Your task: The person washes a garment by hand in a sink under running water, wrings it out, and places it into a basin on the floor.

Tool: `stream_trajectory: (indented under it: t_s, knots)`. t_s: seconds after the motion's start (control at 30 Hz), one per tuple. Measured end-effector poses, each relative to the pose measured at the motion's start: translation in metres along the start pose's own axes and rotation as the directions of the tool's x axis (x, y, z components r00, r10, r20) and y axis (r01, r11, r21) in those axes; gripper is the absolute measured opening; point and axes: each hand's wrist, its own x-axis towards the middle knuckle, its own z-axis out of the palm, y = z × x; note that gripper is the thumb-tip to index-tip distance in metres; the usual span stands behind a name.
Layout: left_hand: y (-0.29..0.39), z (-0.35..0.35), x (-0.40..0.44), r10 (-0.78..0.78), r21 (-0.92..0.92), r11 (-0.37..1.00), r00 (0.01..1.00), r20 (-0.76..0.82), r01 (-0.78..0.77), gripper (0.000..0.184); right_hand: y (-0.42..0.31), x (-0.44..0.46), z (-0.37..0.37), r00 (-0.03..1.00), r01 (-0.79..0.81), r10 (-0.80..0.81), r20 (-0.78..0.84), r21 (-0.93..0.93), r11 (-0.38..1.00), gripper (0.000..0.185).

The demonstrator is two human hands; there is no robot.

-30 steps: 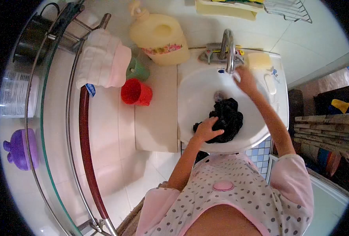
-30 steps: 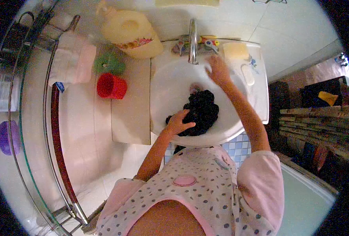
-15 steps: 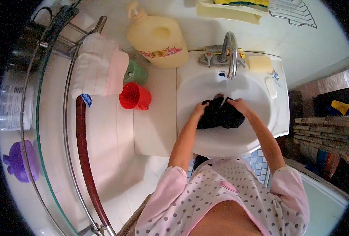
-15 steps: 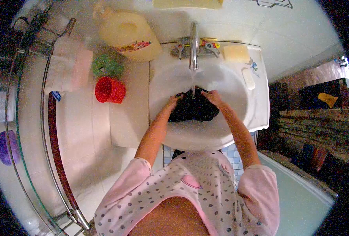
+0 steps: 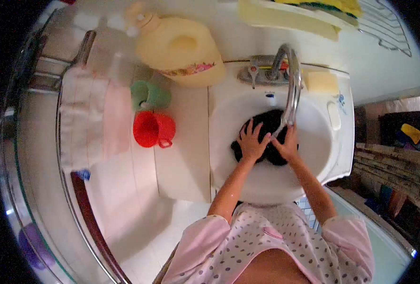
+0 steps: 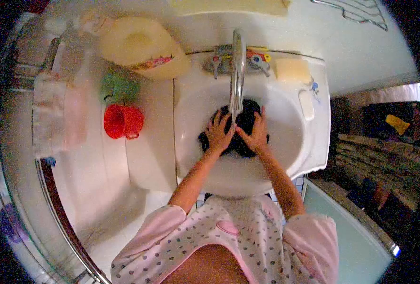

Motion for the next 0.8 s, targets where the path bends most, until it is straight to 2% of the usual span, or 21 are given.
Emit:
stream_trajectory:
  t_s: [0.03,0.1,0.13,0.2,0.27,0.3,0.33,0.37,0.4,0.47,0.5,0.53,0.57,0.6,0.63,0.67,0.73,0.8]
  knots:
    - [-0.007,0.012,0.004,0.015,-0.022,1.000,0.999,-0.032,-0.016,0.047,0.001,0.001,0.010,0.997,0.046,-0.038,0.072,-0.110,0.993,0.068]
    - [-0.007,0.019,0.012,0.059,0.103,0.994,0.983,-0.174,-0.042,0.034,-0.006,0.006,0.016,0.992,0.125,-0.128,0.010,-0.277,0.953,0.059]
    - [-0.012,0.024,0.020,0.045,0.068,0.997,0.987,-0.154,-0.035,0.031,0.005,0.011,0.028,0.991,0.127,-0.130,0.007,-0.278,0.952,0.059]
    - [-0.019,0.030,0.036,0.013,0.023,1.000,0.991,-0.136,-0.010,0.029,0.027,0.021,0.049,0.999,-0.026,0.019,-0.039,-0.195,0.980,0.040]
    - [-0.021,0.035,0.046,0.167,0.107,0.984,0.945,-0.281,-0.143,0.025,0.042,0.027,0.053,1.000,-0.007,0.003,-0.030,-0.140,0.990,0.033]
    - [-0.024,0.041,0.052,0.160,0.104,0.985,0.945,-0.286,-0.136,0.025,0.041,0.031,0.054,0.999,0.002,-0.004,-0.038,-0.073,0.997,0.027]
    - [-0.029,0.046,0.056,0.189,0.079,0.982,0.920,-0.344,-0.172,0.025,-0.003,0.046,0.030,0.982,0.154,-0.177,-0.064,-0.267,0.951,0.020]
    - [-0.034,0.049,0.055,0.214,0.059,0.976,0.892,-0.397,-0.208,0.025,0.003,0.048,0.032,0.983,0.155,-0.175,-0.054,-0.264,0.952,0.020]
    - [-0.023,0.034,0.057,0.152,0.084,0.988,0.943,-0.296,-0.133,0.027,0.015,0.049,0.035,0.991,0.133,-0.127,0.039,-0.217,0.967,0.020]
    - [-0.024,0.034,0.061,0.174,0.106,0.984,0.923,-0.344,-0.146,0.027,0.025,0.056,0.036,0.988,0.094,-0.070,0.139,-0.176,0.980,0.023]
    - [-0.020,0.032,0.058,0.183,0.117,0.982,0.906,-0.382,-0.149,0.027,0.022,0.058,0.035,0.992,0.109,-0.098,0.082,-0.148,0.983,0.019]
    - [-0.020,0.030,0.055,0.161,0.130,0.984,0.936,-0.313,-0.125,0.027,0.022,0.055,0.029,0.979,0.202,-0.199,0.033,-0.157,0.967,0.018]
    - [-0.020,0.027,0.051,0.175,0.131,0.982,0.933,-0.316,-0.139,0.027,0.022,0.053,0.021,0.953,0.294,-0.302,-0.021,-0.172,0.940,0.021]
    - [-0.022,0.027,0.050,0.173,0.127,0.982,0.947,-0.272,-0.143,0.025,0.005,0.055,0.001,0.950,0.298,-0.309,-0.038,-0.178,0.938,0.021]
    - [-0.023,0.028,0.050,0.171,0.121,0.982,0.958,-0.231,-0.147,0.024,-0.015,0.056,-0.023,0.999,0.027,-0.030,-0.038,-0.076,0.997,0.032]
    - [-0.021,0.025,0.049,0.185,0.121,0.980,0.953,-0.240,-0.159,0.024,-0.031,0.055,-0.043,0.968,-0.252,0.252,-0.003,0.029,0.967,0.047]
    - [-0.017,0.021,0.040,0.070,0.053,0.996,0.994,-0.084,-0.066,0.023,-0.044,0.080,-0.071,0.964,-0.025,0.030,-0.264,0.024,0.999,0.056]
    - [-0.017,0.017,0.031,0.104,0.041,0.994,0.991,-0.080,-0.100,0.026,-0.036,0.114,-0.085,0.939,0.250,-0.268,-0.213,-0.109,0.962,0.055]
